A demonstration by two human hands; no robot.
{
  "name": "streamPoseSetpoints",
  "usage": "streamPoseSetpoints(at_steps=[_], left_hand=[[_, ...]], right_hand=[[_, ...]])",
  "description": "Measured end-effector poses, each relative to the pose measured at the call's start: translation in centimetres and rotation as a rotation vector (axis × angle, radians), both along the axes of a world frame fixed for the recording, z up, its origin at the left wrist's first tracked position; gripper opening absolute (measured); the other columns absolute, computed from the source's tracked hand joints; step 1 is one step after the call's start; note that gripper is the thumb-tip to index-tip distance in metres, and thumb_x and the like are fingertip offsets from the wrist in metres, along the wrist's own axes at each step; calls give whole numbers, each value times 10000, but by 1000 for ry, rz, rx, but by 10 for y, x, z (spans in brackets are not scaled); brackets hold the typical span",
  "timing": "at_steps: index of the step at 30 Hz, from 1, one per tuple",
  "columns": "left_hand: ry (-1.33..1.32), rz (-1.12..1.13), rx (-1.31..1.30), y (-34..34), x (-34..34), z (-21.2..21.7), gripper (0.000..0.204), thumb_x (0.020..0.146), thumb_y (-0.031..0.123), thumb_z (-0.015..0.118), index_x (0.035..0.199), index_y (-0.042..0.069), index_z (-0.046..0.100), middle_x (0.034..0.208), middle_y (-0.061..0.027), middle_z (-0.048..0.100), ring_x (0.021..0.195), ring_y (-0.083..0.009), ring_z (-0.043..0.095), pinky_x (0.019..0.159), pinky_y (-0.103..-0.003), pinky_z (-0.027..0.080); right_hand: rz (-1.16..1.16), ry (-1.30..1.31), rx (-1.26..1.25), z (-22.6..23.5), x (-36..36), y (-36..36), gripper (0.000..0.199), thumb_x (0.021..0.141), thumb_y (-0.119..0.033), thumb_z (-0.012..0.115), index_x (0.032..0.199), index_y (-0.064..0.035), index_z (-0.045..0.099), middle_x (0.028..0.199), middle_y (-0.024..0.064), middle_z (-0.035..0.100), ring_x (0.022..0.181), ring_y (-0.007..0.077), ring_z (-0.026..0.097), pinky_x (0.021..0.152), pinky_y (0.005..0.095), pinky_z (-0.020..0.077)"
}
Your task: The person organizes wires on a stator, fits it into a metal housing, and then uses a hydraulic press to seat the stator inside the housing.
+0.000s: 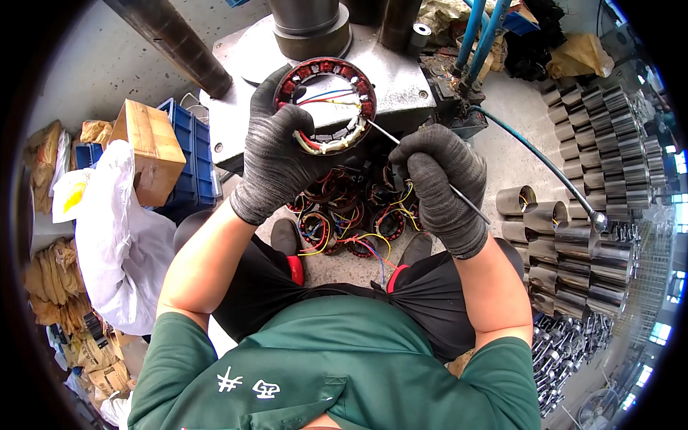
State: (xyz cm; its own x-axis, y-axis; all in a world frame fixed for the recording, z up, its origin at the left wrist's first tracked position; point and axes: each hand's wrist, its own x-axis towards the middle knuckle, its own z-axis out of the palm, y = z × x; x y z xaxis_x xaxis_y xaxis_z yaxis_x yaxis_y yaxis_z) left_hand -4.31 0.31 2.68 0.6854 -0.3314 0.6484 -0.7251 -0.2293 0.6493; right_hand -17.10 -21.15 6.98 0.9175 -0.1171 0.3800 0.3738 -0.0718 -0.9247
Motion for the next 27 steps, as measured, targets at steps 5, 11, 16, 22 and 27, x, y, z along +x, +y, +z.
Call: streamPoseSetpoints(at_steps=[5,11,16,22,27], left_hand=[[-159,-8,80,3,-1,8,545,630,161,991,1019,24,633,1440,-282,473,1274,-411,607,1047,-462,574],[-251,10,117,3,-3,14,573,632,173,1003,1031,30,618,1435,-275,474,1268,-404,618,1019,-462,598],[-183,22,125,3,-3,11,573,607,223,1027,960,48,610,1414,-268,497,1256,-400,621,1034,-469,574],[-60,72,70,-3,-6,10,478,624,257,1000,889,31,674,1361,-292,530,1166,-394,642,1004,-439,568],[51,50,72,1,-7,11,536,598,261,1008,911,28,641,1352,-280,527,1172,-371,617,1011,-420,560]], right_hand=[[-73,71,-94,3,0,5,147,1016,-116,573,1018,-17,682,887,38,682,760,89,624,669,260,523],[-103,68,-228,3,-1,2,129,1014,-85,565,1014,-26,679,874,45,679,752,89,624,684,263,530],[-133,-2,-306,-2,1,4,116,1008,-58,567,1029,-20,674,857,59,675,749,116,637,709,287,542],[-86,-9,-313,-14,8,-1,108,1011,-50,576,1049,-17,672,878,51,673,771,115,646,696,284,542],[-30,-110,-365,-19,15,-4,128,1020,-44,574,1084,-20,682,915,62,686,795,124,656,713,287,544]])
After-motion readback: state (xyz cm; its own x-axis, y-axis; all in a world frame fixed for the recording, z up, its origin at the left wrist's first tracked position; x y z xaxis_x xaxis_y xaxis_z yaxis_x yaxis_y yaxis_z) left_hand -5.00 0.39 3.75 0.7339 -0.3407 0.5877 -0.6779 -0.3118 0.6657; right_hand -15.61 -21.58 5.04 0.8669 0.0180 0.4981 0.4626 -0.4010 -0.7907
